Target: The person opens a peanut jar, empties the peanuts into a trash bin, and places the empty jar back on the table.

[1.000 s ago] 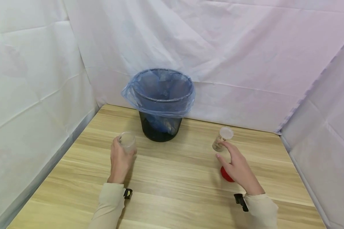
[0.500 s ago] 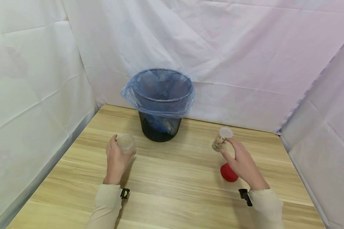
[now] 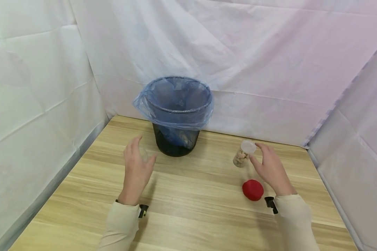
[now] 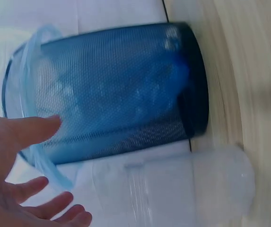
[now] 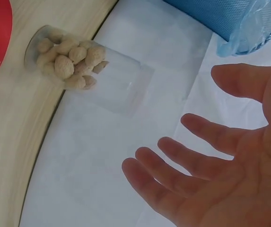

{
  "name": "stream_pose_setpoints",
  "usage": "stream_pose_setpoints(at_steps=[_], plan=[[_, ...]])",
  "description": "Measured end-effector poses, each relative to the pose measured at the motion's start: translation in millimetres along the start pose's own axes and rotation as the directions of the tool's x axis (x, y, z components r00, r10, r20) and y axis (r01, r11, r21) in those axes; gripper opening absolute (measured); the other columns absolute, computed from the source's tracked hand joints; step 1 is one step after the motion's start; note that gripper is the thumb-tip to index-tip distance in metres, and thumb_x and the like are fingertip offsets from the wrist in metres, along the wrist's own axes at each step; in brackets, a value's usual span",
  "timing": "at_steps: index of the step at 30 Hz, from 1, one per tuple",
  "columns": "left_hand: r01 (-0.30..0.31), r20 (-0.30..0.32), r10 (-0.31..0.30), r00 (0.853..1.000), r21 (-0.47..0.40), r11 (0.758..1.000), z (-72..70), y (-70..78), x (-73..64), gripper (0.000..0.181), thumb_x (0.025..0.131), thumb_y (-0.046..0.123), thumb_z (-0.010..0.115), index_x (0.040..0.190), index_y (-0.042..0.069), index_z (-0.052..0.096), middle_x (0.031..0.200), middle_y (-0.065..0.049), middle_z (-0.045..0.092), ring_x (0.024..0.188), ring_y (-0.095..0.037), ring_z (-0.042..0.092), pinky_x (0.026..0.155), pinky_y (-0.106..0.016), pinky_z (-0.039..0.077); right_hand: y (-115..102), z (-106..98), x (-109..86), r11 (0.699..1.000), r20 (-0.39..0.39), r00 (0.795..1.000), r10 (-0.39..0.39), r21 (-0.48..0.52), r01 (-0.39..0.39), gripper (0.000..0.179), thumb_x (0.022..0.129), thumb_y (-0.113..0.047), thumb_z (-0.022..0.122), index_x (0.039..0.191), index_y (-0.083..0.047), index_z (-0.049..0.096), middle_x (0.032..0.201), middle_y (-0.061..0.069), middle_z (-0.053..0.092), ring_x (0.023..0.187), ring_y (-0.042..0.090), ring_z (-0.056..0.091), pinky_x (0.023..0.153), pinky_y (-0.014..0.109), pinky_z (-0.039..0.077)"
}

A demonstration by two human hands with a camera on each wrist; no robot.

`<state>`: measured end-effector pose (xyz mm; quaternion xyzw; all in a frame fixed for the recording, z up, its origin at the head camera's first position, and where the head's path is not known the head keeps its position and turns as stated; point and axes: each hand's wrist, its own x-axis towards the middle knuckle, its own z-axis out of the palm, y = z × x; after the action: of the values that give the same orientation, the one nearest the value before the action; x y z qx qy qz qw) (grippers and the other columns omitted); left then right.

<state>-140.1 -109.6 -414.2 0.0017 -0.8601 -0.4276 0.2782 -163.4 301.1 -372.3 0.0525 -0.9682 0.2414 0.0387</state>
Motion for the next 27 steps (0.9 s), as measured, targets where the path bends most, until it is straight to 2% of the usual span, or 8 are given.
stream_pose_setpoints(at_steps=[5,10,14,16,24,27], plan=[[-0.109,0.059,0.107,0.992,0.033,0.993,17.8,13.0,-6.5,0.073,0.098,0.009,0.079,0.159,-0.003,0.042,0.162,-0.030,0.041,0.149,-0.049,0.040,0.119,-0.065,0.042,2.3,2.5,13.5,1.000,-0.016,1.000,-0.026,-0.010,0.026,0.064,0.110,-0.022,0.060,0.162,0.007,0.038,0.165,0.036,0.036,0.152,0.058,0.034,0.121,0.075,0.032],[-0.173,0.144,0.163,0.976,0.059,0.983,33.0,25.8,-16.5,0.070,0.101,0.021,0.077,0.160,-0.001,0.045,0.162,-0.028,0.043,0.153,-0.048,0.038,0.123,-0.067,0.038,6.9,12.4,30.0,0.999,0.036,0.998,-0.045,0.004,0.045,0.067,0.110,-0.024,0.059,0.165,0.007,0.034,0.169,0.036,0.031,0.155,0.058,0.029,0.123,0.076,0.027],[-0.181,0.193,0.166,0.967,0.061,0.982,40.7,34.9,-26.4,0.069,0.102,0.025,0.076,0.160,0.000,0.047,0.162,-0.027,0.046,0.154,-0.050,0.038,0.124,-0.068,0.037,10.7,22.7,40.2,0.999,0.097,0.995,-0.030,0.024,0.028,0.073,0.111,-0.026,0.057,0.169,0.004,0.023,0.173,0.038,0.018,0.159,0.058,0.020,0.126,0.076,0.021],[-0.180,0.208,0.164,0.964,0.061,0.982,43.9,38.0,-30.8,0.069,0.102,0.025,0.075,0.159,-0.001,0.047,0.161,-0.026,0.047,0.154,-0.050,0.038,0.123,-0.068,0.037,11.6,27.3,43.3,0.999,0.104,0.994,-0.031,0.018,0.030,0.072,0.112,-0.025,0.056,0.169,0.005,0.023,0.173,0.038,0.018,0.160,0.058,0.020,0.127,0.075,0.022],[-0.169,0.245,0.152,0.958,0.051,0.984,53.0,38.1,-39.6,0.066,0.103,0.024,0.072,0.158,-0.002,0.046,0.160,-0.027,0.049,0.152,-0.050,0.040,0.124,-0.068,0.036,9.2,31.4,40.2,1.000,0.069,0.997,-0.019,0.002,0.019,0.058,0.111,-0.018,0.057,0.162,0.002,0.041,0.162,0.037,0.038,0.146,0.059,0.042,0.118,0.074,0.038],[-0.168,0.245,0.149,0.958,0.059,0.984,55.3,34.9,-41.9,0.067,0.102,0.025,0.073,0.157,-0.002,0.047,0.159,-0.027,0.050,0.151,-0.050,0.042,0.123,-0.068,0.037,4.9,29.3,36.2,1.000,0.076,0.997,-0.025,0.001,0.025,0.057,0.109,-0.018,0.062,0.160,0.001,0.047,0.159,0.037,0.041,0.143,0.061,0.045,0.114,0.075,0.042]])
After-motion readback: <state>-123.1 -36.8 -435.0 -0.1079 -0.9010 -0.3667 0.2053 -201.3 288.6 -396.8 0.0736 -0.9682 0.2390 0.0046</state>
